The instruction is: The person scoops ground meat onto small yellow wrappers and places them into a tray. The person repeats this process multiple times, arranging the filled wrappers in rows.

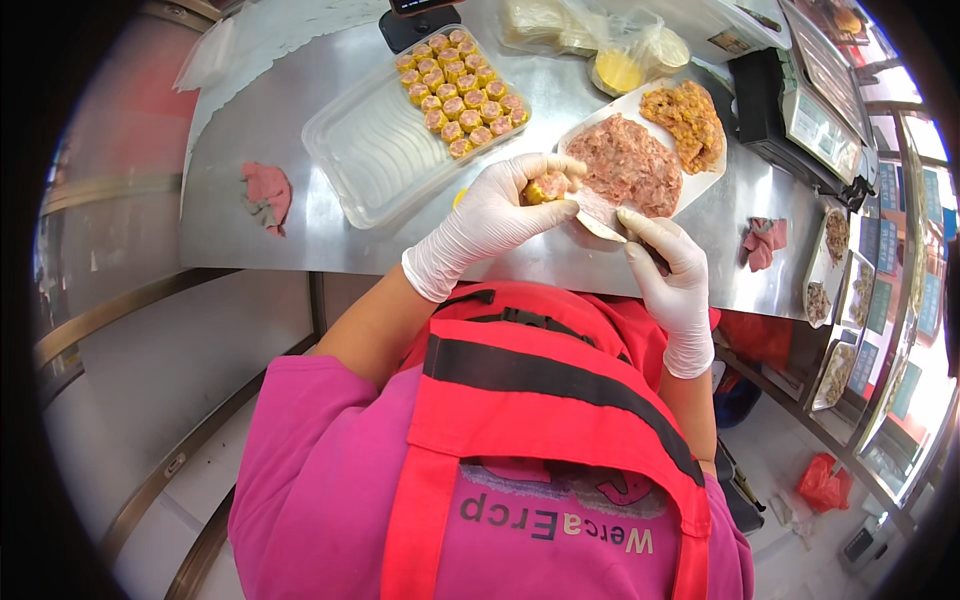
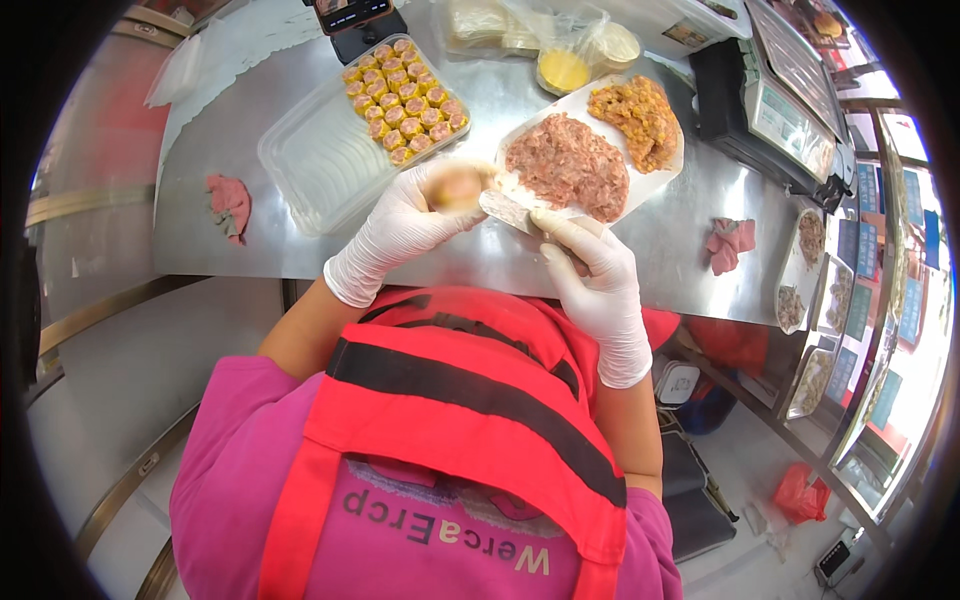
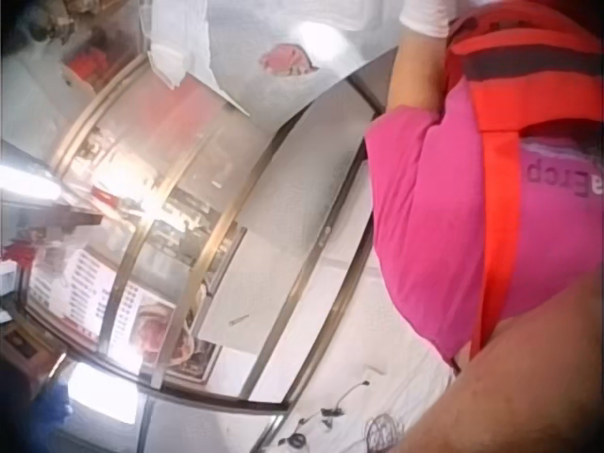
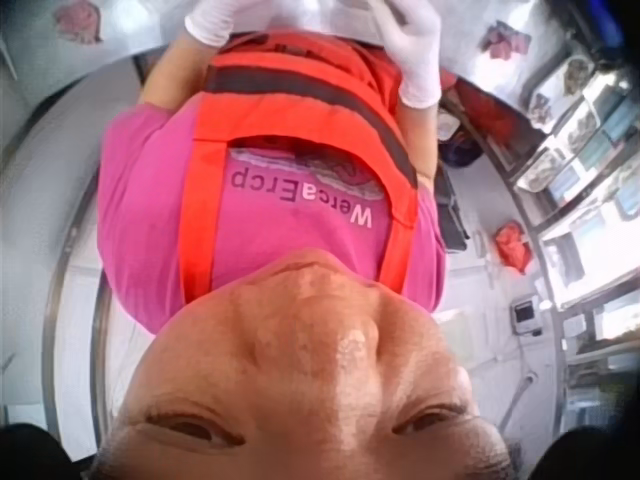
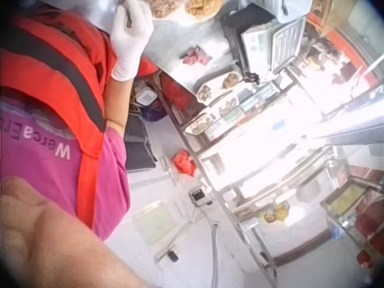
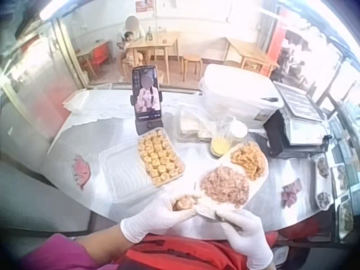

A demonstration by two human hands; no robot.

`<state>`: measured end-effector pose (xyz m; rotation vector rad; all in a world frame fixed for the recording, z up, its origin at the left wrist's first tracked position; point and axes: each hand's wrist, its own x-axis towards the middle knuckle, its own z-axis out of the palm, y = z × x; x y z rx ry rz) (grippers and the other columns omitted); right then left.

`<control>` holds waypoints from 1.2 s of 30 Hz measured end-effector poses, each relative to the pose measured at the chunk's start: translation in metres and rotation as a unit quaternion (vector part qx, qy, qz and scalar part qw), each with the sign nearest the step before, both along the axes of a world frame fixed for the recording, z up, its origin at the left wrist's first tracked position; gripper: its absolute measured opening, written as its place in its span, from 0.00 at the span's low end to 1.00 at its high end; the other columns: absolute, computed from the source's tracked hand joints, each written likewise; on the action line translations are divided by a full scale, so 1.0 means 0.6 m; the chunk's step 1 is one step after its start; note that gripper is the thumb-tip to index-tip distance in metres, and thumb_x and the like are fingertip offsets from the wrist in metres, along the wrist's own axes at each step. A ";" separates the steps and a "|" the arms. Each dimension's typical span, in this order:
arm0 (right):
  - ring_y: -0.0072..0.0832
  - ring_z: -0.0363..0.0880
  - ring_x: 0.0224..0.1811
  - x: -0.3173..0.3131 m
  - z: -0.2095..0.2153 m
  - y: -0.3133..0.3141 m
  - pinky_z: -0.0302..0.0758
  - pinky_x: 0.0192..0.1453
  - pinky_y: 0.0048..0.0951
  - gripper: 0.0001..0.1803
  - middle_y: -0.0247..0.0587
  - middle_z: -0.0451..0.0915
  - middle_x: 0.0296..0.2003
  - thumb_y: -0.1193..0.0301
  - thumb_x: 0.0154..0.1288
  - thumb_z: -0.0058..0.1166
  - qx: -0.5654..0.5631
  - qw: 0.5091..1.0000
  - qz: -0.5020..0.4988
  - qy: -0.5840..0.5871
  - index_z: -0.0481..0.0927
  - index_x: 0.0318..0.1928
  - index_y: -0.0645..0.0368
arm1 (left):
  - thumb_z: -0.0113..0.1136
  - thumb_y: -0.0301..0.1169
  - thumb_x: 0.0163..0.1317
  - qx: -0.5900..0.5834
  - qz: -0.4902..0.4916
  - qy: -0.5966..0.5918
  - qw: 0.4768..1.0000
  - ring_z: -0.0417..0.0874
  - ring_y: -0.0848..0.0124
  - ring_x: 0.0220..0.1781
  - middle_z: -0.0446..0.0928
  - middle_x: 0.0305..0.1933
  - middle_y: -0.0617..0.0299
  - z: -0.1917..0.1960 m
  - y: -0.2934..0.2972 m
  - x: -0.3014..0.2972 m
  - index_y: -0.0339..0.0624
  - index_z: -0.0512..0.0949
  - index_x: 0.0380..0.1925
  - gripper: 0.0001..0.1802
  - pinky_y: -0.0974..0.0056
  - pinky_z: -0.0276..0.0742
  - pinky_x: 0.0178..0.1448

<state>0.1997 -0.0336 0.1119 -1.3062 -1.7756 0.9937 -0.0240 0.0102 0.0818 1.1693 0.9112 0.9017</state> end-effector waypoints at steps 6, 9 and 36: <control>0.28 0.79 0.36 -0.026 0.002 0.008 0.73 0.40 0.23 0.17 0.41 0.80 0.35 0.83 0.57 0.54 0.025 1.000 0.014 0.005 0.81 0.48 0.62 | 0.68 0.25 0.53 0.112 0.041 0.077 0.990 0.78 0.78 0.38 0.79 0.34 0.63 -0.006 -0.008 0.005 0.36 0.79 0.37 0.11 0.70 0.75 0.43; 0.33 0.79 0.35 -0.041 -0.005 0.006 0.74 0.40 0.26 0.17 0.42 0.80 0.33 0.82 0.57 0.54 0.041 0.998 0.017 -0.038 0.82 0.47 0.59 | 0.68 0.29 0.54 0.160 0.036 0.092 0.982 0.77 0.76 0.35 0.77 0.32 0.65 -0.017 -0.009 0.006 0.39 0.78 0.35 0.11 0.70 0.74 0.42; 0.23 0.78 0.40 0.013 -0.069 -0.035 0.74 0.47 0.22 0.16 0.40 0.81 0.37 0.83 0.60 0.54 -0.105 0.992 -0.049 -0.041 0.80 0.49 0.63 | 0.61 0.28 0.52 -0.029 0.084 0.268 0.959 0.78 0.72 0.45 0.78 0.41 0.59 -0.194 0.071 -0.201 0.34 0.79 0.44 0.18 0.69 0.74 0.53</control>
